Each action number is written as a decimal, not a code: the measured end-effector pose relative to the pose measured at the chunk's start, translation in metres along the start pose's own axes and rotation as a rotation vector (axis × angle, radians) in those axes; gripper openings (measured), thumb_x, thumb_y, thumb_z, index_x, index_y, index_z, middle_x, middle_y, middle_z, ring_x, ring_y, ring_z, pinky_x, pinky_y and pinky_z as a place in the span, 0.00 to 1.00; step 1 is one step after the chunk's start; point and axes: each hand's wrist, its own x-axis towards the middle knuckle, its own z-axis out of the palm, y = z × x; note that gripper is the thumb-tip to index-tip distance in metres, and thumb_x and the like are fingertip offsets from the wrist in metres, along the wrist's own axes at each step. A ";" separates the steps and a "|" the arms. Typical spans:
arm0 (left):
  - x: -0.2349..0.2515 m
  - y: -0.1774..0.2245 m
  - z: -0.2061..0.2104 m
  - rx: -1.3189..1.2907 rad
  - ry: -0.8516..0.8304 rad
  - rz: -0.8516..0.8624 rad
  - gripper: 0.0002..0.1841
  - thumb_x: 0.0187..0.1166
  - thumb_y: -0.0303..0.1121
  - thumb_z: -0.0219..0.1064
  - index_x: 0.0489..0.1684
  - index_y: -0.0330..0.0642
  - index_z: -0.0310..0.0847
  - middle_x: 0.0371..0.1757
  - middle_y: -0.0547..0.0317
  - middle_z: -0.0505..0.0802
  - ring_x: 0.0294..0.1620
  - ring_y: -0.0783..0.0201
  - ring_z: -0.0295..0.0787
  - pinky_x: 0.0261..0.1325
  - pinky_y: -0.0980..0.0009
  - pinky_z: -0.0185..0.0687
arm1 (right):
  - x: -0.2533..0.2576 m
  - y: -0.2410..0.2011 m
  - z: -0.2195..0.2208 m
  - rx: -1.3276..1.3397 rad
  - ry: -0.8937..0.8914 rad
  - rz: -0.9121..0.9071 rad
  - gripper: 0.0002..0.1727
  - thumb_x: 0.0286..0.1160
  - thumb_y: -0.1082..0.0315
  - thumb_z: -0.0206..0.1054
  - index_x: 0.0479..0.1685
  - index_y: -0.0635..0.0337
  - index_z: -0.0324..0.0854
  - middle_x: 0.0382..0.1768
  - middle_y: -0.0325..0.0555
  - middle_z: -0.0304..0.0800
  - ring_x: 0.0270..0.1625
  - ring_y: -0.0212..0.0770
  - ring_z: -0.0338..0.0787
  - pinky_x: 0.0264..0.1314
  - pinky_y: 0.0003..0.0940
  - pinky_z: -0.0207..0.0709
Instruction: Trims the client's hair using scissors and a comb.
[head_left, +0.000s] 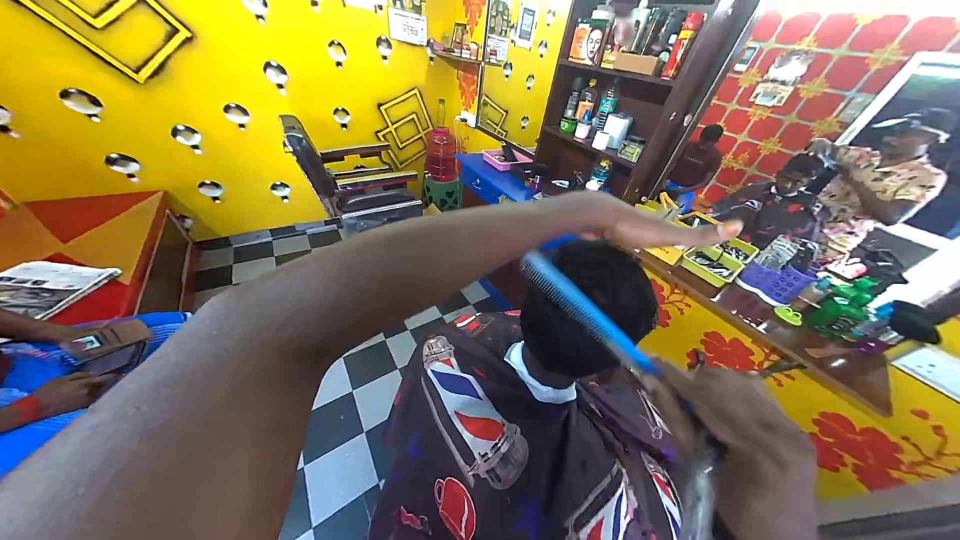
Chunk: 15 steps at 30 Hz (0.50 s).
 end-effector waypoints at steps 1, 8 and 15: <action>-0.009 0.008 -0.012 -0.039 0.068 0.047 0.39 0.89 0.64 0.35 0.92 0.48 0.58 0.91 0.50 0.66 0.92 0.51 0.56 0.88 0.39 0.49 | 0.010 0.002 -0.003 -0.016 0.007 0.021 0.14 0.82 0.57 0.65 0.47 0.54 0.94 0.28 0.42 0.90 0.32 0.37 0.86 0.37 0.34 0.77; -0.078 -0.016 -0.037 -0.198 0.594 0.423 0.34 0.94 0.56 0.33 0.91 0.48 0.61 0.91 0.59 0.67 0.92 0.62 0.57 0.91 0.51 0.54 | -0.004 -0.026 0.020 -0.092 -0.123 -0.059 0.15 0.84 0.60 0.62 0.47 0.55 0.94 0.26 0.42 0.89 0.29 0.40 0.85 0.35 0.35 0.75; -0.167 -0.130 0.087 -0.560 1.020 0.313 0.32 0.92 0.57 0.38 0.81 0.47 0.73 0.82 0.63 0.80 0.81 0.59 0.75 0.81 0.55 0.73 | -0.033 -0.051 0.050 -0.325 -0.354 -0.156 0.09 0.70 0.69 0.67 0.40 0.55 0.93 0.30 0.43 0.92 0.32 0.46 0.92 0.33 0.41 0.81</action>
